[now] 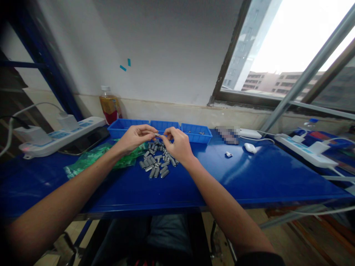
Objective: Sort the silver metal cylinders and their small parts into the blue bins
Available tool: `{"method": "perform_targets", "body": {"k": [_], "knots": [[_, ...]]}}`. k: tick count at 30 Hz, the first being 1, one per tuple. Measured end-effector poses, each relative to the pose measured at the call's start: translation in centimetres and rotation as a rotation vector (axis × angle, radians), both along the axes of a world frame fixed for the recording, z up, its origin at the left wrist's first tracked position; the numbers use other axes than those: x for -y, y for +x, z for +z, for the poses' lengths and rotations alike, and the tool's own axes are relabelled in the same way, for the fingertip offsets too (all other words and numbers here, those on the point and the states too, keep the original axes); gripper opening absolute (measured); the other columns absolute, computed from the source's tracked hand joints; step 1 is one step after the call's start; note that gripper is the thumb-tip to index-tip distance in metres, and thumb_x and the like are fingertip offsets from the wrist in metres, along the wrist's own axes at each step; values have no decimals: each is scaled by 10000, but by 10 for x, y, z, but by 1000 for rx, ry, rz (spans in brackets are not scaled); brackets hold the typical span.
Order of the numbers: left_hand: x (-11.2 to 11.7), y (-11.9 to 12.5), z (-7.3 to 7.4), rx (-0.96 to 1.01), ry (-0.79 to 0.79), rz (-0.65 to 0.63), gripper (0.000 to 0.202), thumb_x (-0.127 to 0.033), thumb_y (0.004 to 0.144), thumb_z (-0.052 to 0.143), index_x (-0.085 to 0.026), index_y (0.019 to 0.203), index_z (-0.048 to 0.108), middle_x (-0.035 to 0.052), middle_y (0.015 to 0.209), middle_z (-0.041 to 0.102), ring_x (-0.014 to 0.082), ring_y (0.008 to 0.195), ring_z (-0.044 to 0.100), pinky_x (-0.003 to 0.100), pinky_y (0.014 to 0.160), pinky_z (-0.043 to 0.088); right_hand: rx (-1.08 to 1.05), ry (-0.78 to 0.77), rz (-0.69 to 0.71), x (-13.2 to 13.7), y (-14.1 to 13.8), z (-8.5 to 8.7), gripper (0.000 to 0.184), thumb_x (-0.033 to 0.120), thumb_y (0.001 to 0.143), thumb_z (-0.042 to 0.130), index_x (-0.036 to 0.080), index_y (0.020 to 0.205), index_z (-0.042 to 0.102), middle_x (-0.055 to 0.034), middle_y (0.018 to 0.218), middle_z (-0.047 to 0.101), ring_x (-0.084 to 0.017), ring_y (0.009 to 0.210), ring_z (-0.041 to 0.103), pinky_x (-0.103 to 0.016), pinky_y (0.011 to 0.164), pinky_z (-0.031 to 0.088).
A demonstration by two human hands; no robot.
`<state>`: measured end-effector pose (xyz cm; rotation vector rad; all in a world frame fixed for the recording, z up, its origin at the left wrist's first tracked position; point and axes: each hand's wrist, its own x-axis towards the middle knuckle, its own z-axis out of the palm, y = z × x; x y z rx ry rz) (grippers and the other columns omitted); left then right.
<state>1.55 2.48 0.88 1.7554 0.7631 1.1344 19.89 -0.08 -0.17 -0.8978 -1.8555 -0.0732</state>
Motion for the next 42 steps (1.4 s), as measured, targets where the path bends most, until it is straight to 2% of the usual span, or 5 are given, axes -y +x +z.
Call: {"method": "perform_targets", "body": {"k": [15,20,24,36,42], "knots": [[3,4,0,-84,73,-48,262,-354,810,596,-120,926,617,65,812,699,153,764,656,291,740,513,78,-30,31,-2,-3,-6,89,256,858,527,181,880,571,1,678,567,-138,639,520,-270,646,408],[5,6,-1,-211,264,18,356,-331,804,604,-145,1105,566,51,832,686,135,721,626,238,625,466,22,-97,-30,-3,-3,-7,221,328,894,473,184,755,567,-15,690,606,-136,631,529,-266,628,395],[7,8,-3,-335,386,106,239,-331,842,552,-173,1014,602,31,787,675,133,696,608,226,586,425,26,-127,-36,-4,-3,-8,273,352,905,456,185,720,567,-14,667,603,-134,608,523,-266,603,377],[5,11,-7,-296,287,118,262,-379,887,465,-159,934,599,55,835,691,161,759,637,265,695,468,85,-110,51,-4,-2,-8,128,245,873,467,184,965,530,12,657,533,-136,615,504,-262,620,386],[-3,7,-16,-608,461,174,225,-279,842,515,-166,993,638,60,859,693,181,776,616,286,722,435,46,-88,-183,-22,21,-1,175,321,899,446,188,869,555,-15,670,563,-160,634,525,-282,635,383]]}}
